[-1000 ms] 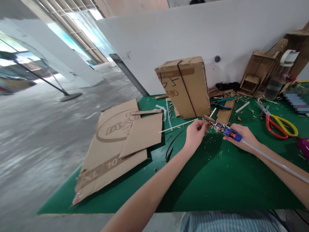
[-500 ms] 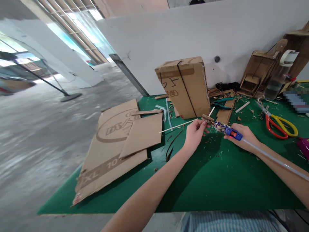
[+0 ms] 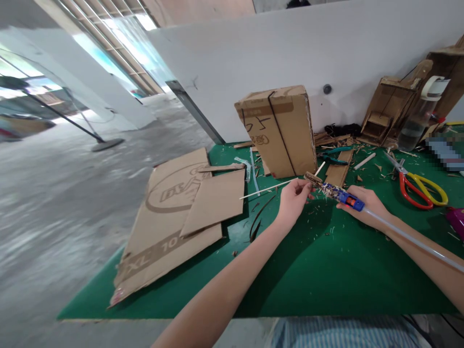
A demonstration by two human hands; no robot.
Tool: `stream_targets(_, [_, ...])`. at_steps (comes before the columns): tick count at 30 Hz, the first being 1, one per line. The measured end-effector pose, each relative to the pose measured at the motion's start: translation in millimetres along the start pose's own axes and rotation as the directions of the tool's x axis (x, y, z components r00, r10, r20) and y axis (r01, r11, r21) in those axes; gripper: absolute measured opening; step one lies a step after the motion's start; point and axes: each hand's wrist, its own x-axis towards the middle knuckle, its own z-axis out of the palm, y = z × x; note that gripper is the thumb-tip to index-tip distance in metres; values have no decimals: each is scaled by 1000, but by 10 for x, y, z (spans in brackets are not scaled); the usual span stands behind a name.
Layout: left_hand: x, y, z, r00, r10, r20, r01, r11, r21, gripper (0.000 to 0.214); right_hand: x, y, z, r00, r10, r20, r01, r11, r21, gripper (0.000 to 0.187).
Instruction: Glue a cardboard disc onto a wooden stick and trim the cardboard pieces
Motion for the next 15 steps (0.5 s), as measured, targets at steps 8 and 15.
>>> stream_targets(8, [-1,0,4,1000,12,-9,-12,998,63,20,-1,-12,0,1000,10,12,-10,1000,-4,38])
stream_targets(15, [-14,20,12,999,29,-27,-26,995,100,15,3,-34,2,1000,18,11,-18,1000,-15,40])
